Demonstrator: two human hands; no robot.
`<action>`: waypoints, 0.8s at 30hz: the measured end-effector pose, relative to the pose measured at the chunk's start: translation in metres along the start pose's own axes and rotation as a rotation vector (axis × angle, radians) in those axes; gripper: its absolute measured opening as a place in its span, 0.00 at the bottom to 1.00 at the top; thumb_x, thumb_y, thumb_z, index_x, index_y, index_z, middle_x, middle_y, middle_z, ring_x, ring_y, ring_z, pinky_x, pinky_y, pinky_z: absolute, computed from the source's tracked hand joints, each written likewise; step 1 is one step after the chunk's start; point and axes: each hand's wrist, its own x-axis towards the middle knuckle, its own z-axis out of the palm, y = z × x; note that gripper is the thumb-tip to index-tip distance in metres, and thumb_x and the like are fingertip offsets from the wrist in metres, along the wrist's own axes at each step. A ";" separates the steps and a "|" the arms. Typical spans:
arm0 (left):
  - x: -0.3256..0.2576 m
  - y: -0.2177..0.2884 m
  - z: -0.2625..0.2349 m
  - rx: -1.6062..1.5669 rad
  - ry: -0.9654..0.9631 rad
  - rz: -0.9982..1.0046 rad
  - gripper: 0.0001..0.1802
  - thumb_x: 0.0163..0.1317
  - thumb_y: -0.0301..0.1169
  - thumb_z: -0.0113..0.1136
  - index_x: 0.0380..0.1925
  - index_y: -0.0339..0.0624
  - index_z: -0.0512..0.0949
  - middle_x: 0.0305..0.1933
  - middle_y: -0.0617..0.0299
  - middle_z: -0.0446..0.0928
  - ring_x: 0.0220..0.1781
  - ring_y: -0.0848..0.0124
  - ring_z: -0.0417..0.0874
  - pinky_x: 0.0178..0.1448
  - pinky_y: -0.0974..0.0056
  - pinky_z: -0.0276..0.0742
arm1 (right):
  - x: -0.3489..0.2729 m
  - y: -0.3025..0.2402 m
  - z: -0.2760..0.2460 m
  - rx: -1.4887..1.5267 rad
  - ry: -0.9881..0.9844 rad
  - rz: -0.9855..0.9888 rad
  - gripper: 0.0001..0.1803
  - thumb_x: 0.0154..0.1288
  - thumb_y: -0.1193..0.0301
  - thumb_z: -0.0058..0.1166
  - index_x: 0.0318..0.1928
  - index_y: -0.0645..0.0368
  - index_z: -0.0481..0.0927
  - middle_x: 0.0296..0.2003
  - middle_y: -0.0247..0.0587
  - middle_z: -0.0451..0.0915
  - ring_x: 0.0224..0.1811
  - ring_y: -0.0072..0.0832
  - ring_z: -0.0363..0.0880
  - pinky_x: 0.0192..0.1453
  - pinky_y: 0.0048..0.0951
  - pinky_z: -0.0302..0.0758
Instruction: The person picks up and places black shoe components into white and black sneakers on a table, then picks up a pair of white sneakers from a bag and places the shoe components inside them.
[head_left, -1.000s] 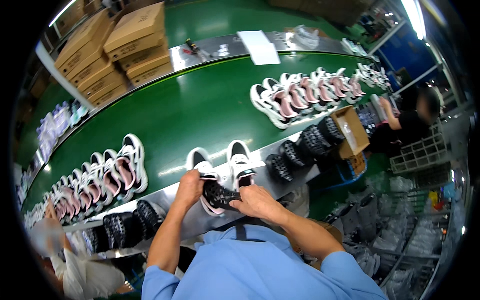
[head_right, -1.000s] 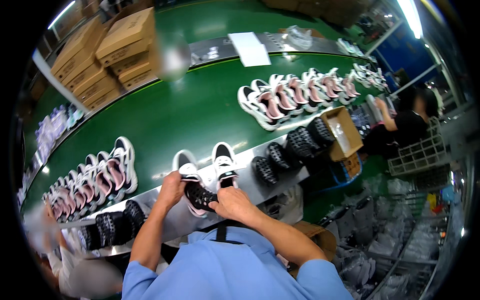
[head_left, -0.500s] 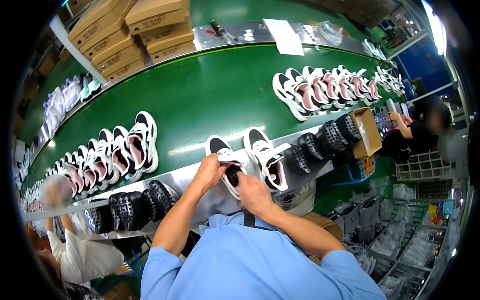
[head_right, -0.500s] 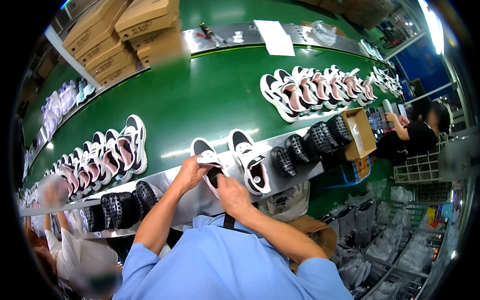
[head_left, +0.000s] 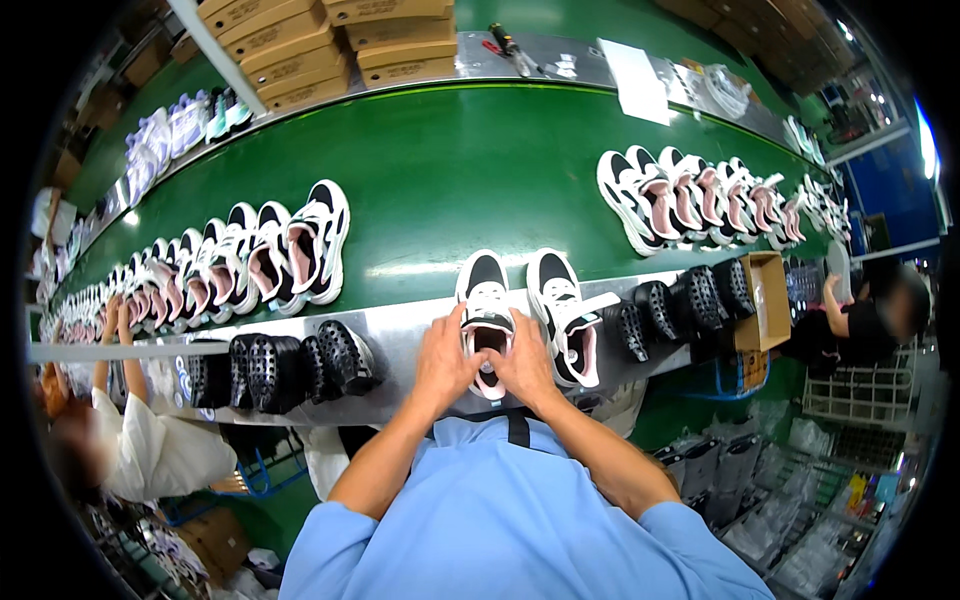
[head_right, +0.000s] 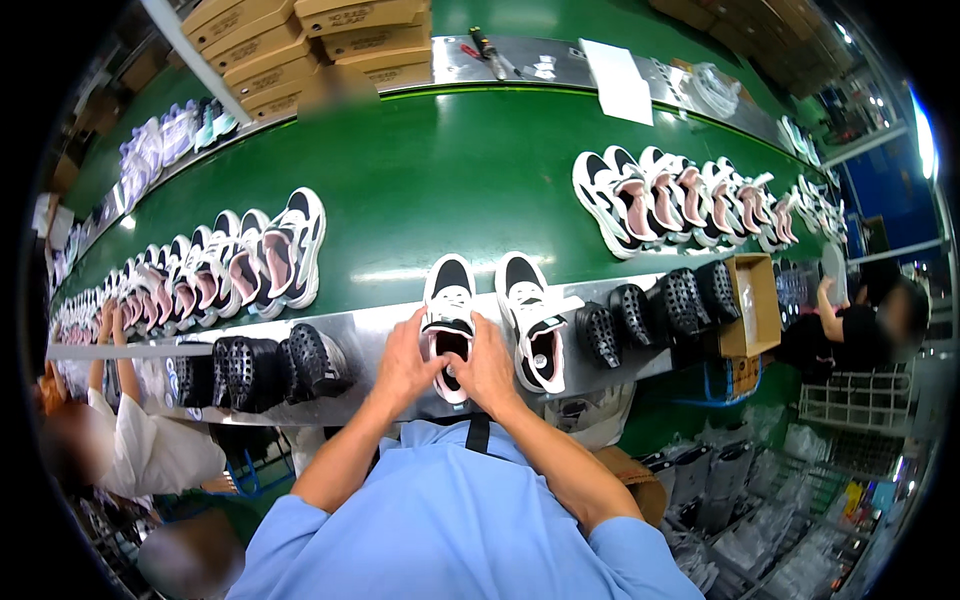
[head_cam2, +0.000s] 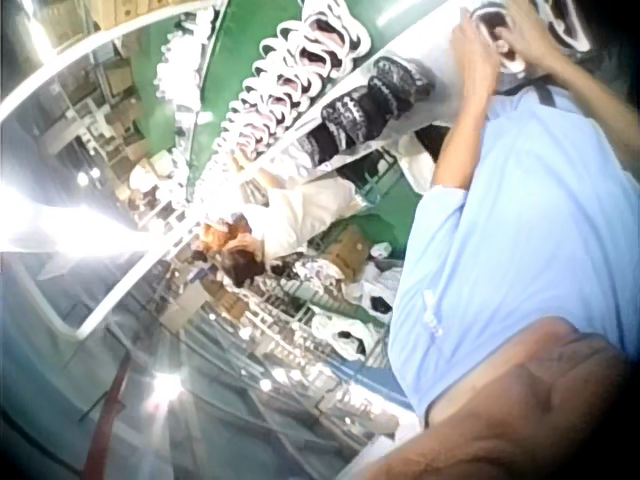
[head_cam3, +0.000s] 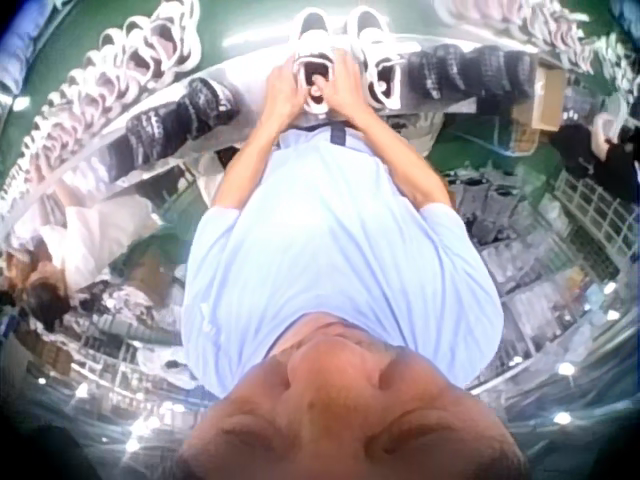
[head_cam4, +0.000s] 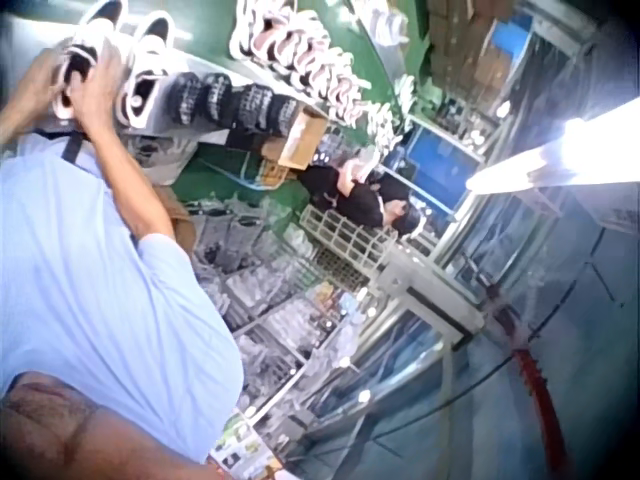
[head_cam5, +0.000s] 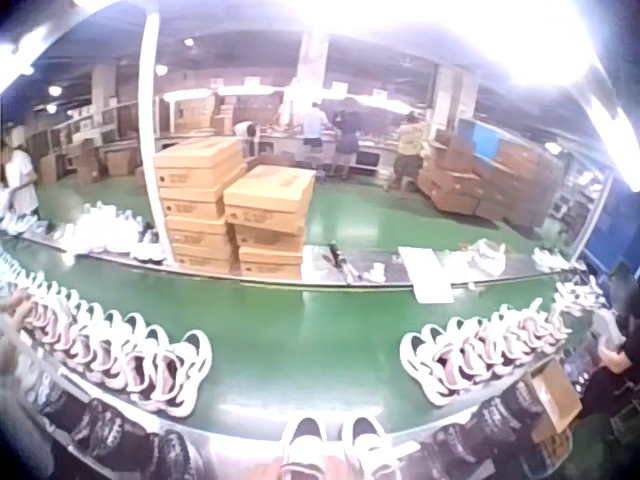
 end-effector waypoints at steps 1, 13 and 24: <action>-0.012 0.002 0.004 0.018 -0.040 -0.098 0.45 0.55 0.29 0.73 0.73 0.42 0.66 0.57 0.39 0.76 0.59 0.41 0.79 0.62 0.45 0.77 | 0.005 -0.003 -0.006 0.044 0.002 -0.127 0.40 0.59 0.69 0.68 0.70 0.66 0.68 0.64 0.64 0.74 0.70 0.57 0.71 0.73 0.49 0.69; -0.020 -0.014 0.000 -0.082 0.106 -0.189 0.23 0.58 0.19 0.63 0.54 0.38 0.72 0.41 0.38 0.81 0.45 0.38 0.84 0.50 0.41 0.78 | 0.035 -0.004 0.004 0.070 -0.301 -0.620 0.17 0.56 0.67 0.62 0.47 0.53 0.84 0.49 0.46 0.83 0.65 0.47 0.76 0.72 0.49 0.66; 0.005 0.035 -0.025 0.375 -0.103 0.606 0.13 0.55 0.33 0.67 0.42 0.49 0.86 0.51 0.58 0.78 0.58 0.57 0.78 0.58 0.54 0.76 | 0.044 0.051 0.001 1.317 -0.384 0.271 0.07 0.78 0.69 0.59 0.42 0.57 0.77 0.45 0.36 0.85 0.48 0.22 0.80 0.57 0.27 0.75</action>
